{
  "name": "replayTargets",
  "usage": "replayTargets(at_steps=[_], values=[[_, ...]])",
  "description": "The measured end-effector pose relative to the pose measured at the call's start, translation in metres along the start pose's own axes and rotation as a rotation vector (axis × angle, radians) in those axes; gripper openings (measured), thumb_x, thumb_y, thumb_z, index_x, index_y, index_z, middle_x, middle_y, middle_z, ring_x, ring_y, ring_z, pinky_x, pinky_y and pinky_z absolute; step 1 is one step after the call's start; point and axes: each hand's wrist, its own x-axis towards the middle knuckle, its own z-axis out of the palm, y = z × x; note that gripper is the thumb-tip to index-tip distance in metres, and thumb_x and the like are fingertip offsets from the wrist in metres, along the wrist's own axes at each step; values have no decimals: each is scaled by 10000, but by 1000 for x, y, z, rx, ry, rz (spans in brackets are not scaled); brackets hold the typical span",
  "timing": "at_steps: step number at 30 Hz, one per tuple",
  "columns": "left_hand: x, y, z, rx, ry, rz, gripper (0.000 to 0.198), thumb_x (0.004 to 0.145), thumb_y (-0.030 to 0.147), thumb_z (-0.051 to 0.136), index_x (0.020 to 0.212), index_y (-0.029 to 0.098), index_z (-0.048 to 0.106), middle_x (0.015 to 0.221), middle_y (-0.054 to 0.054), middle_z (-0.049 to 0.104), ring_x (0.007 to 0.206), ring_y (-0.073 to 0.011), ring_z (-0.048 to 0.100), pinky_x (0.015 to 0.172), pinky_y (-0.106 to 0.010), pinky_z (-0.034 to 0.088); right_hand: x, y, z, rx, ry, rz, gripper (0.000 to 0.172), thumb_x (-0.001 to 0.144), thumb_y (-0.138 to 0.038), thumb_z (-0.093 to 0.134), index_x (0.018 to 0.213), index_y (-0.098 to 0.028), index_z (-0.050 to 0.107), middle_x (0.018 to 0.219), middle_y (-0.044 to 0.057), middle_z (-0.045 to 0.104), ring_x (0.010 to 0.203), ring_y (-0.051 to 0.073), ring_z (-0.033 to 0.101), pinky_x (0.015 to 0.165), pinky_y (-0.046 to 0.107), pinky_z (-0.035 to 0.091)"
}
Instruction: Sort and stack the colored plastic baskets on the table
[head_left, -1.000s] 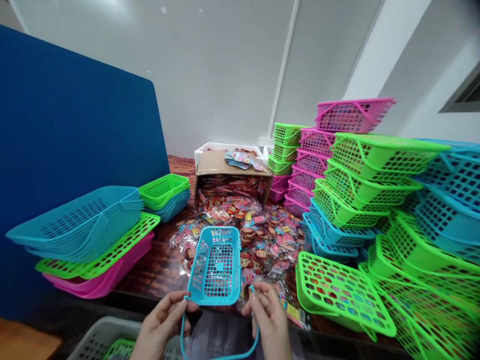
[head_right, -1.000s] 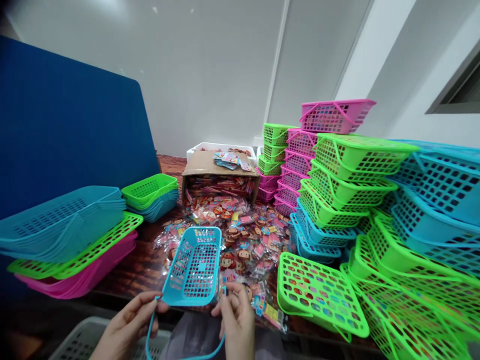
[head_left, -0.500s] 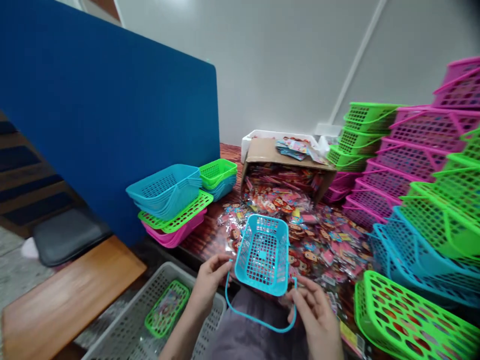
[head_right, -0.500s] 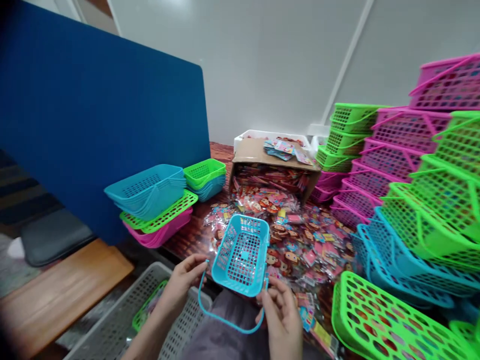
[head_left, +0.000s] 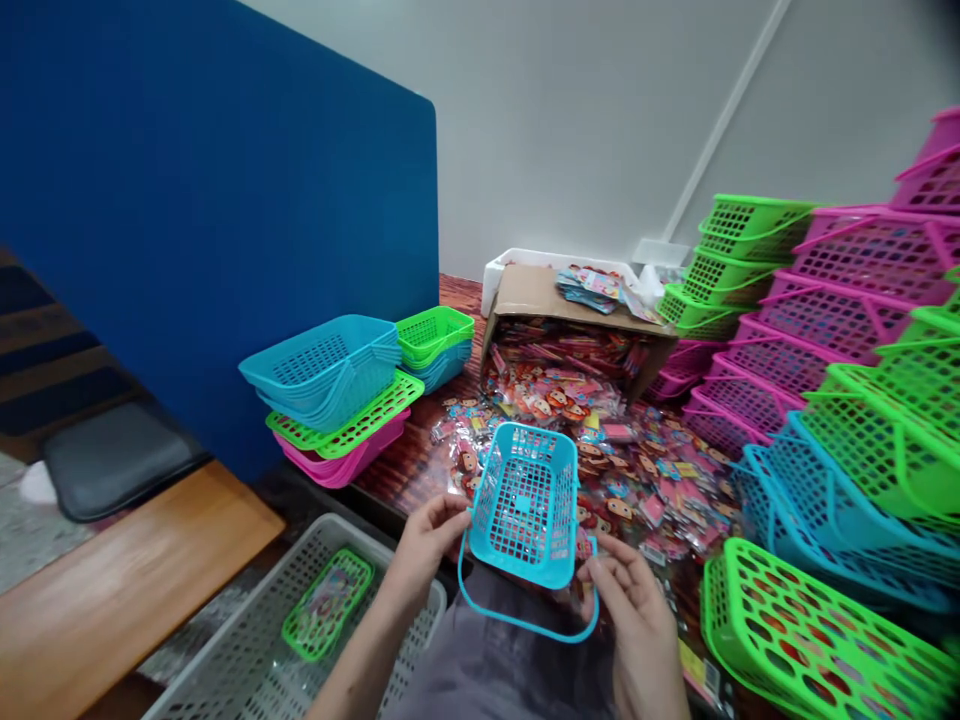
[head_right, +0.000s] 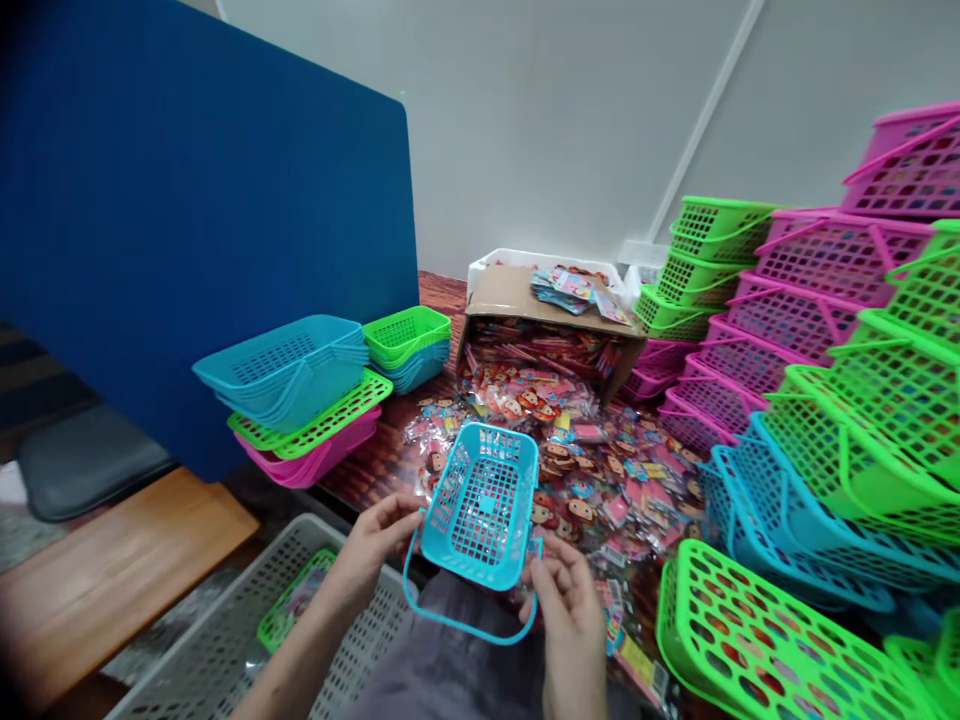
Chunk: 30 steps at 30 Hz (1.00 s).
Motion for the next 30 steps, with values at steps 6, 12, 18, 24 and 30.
replayTargets(at_steps=[6,12,18,24,30], values=[[-24,-7,4,3,-28,-18,438,679,490,823,882,138,661,726,6,609,568,-85,522,519,-185,386,-16,3,2,52,58,54,553,795,-540,773,1126,-156,552,773,27,658,523,99,455,485,187,376],[-31,-3,5,57,-81,10,416,700,492,814,877,145,667,709,8,586,537,-81,479,497,-191,394,-12,1,1,27,91,38,622,705,-594,807,1049,-133,571,698,37,649,458,82,412,445,179,321],[-36,-1,11,93,-88,25,405,706,487,811,879,149,670,720,3,584,565,-92,495,504,-191,400,-12,2,0,18,75,12,545,759,-585,767,1020,-145,581,686,13,621,457,74,399,437,171,293],[-37,-7,11,86,-48,26,401,693,479,812,864,145,668,701,6,579,543,-93,480,495,-205,404,-14,10,-14,25,54,40,580,758,-594,771,1070,-150,566,705,25,639,460,82,414,435,177,312],[-42,-16,8,68,-70,-15,384,678,466,794,822,149,633,633,21,545,509,-92,462,503,-219,382,-5,24,-29,7,23,90,673,695,-622,822,1129,-169,577,741,51,665,429,81,439,405,178,338]])
